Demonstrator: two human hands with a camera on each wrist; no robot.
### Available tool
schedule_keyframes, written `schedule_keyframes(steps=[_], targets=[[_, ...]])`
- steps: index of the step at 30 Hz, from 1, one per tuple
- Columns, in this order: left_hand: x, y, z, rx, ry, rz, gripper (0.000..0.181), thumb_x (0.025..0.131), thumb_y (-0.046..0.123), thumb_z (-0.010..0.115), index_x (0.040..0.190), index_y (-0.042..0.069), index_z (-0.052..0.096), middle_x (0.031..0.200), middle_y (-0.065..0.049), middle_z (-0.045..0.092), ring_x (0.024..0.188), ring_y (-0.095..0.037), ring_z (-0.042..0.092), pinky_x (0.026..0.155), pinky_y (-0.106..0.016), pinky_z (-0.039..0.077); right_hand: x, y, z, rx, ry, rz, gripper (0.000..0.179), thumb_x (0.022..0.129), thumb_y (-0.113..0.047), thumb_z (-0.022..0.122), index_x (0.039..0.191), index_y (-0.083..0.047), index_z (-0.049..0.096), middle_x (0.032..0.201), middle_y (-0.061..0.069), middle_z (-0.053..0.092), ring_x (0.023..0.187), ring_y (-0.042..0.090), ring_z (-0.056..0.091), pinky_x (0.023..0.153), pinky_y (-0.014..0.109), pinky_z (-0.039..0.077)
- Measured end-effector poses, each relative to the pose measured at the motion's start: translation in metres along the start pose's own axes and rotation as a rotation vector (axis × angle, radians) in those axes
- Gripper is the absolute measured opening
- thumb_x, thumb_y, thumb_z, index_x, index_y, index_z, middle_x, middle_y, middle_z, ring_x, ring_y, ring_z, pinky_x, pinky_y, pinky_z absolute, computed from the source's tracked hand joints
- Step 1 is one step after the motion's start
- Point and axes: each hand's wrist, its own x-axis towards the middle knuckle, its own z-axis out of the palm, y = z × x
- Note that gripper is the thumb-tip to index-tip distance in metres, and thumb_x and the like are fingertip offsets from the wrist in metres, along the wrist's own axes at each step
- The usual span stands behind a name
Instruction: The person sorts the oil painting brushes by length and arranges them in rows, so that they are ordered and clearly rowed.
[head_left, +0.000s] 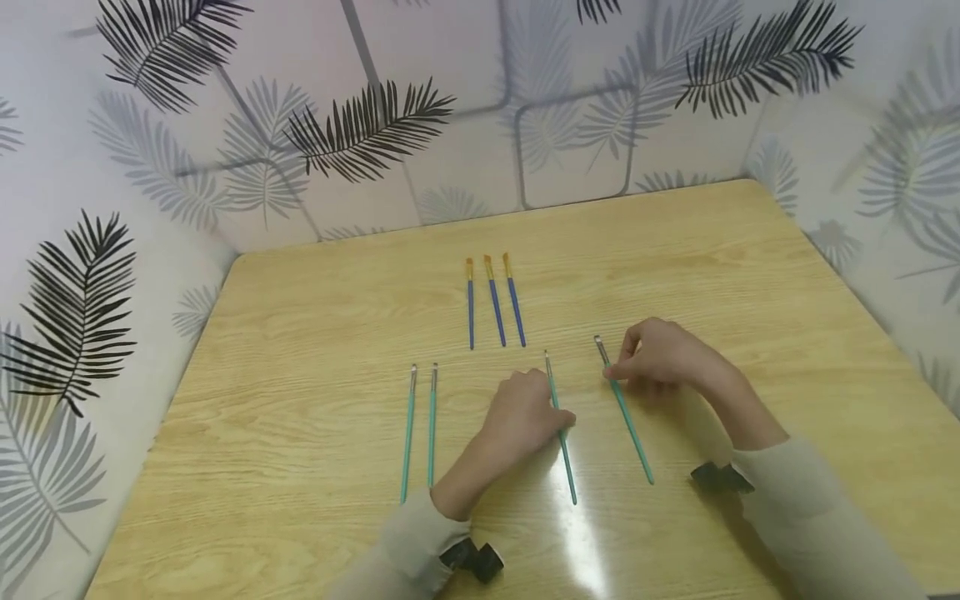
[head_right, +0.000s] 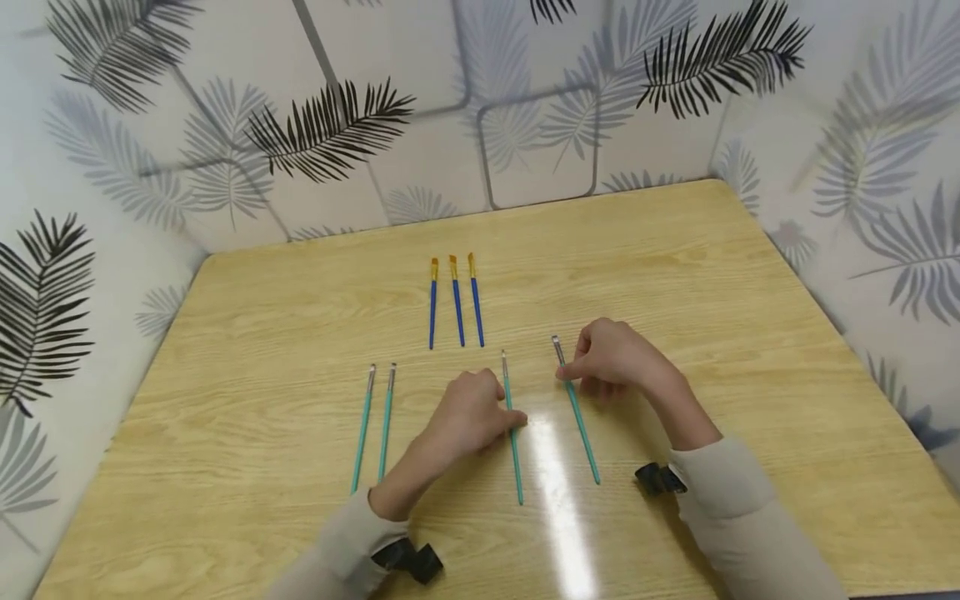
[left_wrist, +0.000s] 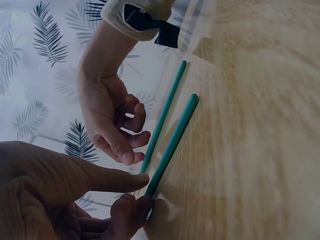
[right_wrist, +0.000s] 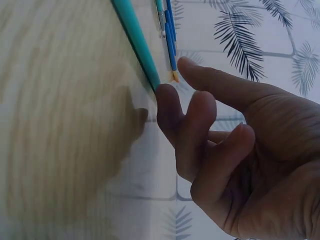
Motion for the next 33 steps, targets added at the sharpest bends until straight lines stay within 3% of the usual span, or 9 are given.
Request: schedule_keyframes(steps=[8, 13, 22, 27, 33], targets=[[-0.001, 0.004, 0.004, 0.122, 0.05, 0.051, 0.051, 0.089, 0.016, 0.082, 0.061, 0.015, 0.04, 0.06, 0.003, 0.037, 0.046, -0.006, 0.033, 0.04, -0.016, 0.026, -0.002, -0.003, 0.008, -0.024, 0.01, 0.017, 0.027, 0.091, -0.026, 0.079, 0.09, -0.002, 0.066, 0.074, 0.007, 0.072, 0.051, 0.02, 0.068, 0.049, 0.032, 0.055], [-0.001, 0.004, 0.006, 0.15, 0.058, 0.059, 0.049, 0.09, 0.009, 0.078, 0.062, 0.016, 0.038, 0.06, 0.004, 0.036, 0.045, -0.005, 0.032, 0.038, -0.016, 0.026, 0.0, -0.004, 0.014, -0.024, 0.021, 0.025, 0.026, 0.09, -0.024, 0.079, 0.087, -0.002, 0.066, 0.072, 0.008, 0.069, 0.051, 0.02, 0.067, 0.049, 0.033, 0.055], [-0.003, 0.006, 0.006, 0.178, 0.061, 0.094, 0.046, 0.086, -0.007, 0.064, 0.062, 0.016, 0.034, 0.06, 0.004, 0.033, 0.047, -0.006, 0.029, 0.037, -0.017, 0.024, 0.0, -0.013, 0.024, -0.108, 0.051, 0.016, 0.028, 0.088, -0.016, 0.076, 0.064, -0.007, 0.064, 0.055, 0.003, 0.06, 0.047, 0.016, 0.06, 0.045, 0.029, 0.051], [-0.001, 0.008, 0.006, 0.236, 0.053, 0.115, 0.047, 0.084, -0.008, 0.066, 0.06, 0.016, 0.033, 0.06, 0.004, 0.032, 0.049, -0.006, 0.028, 0.038, -0.018, 0.025, -0.001, -0.015, 0.028, -0.141, 0.081, 0.011, 0.025, 0.081, -0.011, 0.07, 0.058, -0.009, 0.06, 0.05, 0.001, 0.057, 0.043, 0.015, 0.057, 0.042, 0.027, 0.048], [-0.001, 0.007, 0.007, 0.251, 0.066, 0.117, 0.049, 0.08, -0.008, 0.067, 0.059, 0.016, 0.03, 0.062, 0.004, 0.031, 0.049, -0.005, 0.026, 0.038, -0.017, 0.022, -0.001, -0.014, 0.03, -0.131, 0.079, -0.005, 0.025, 0.083, -0.009, 0.07, 0.06, -0.008, 0.062, 0.051, 0.002, 0.059, 0.044, 0.015, 0.057, 0.042, 0.027, 0.049]])
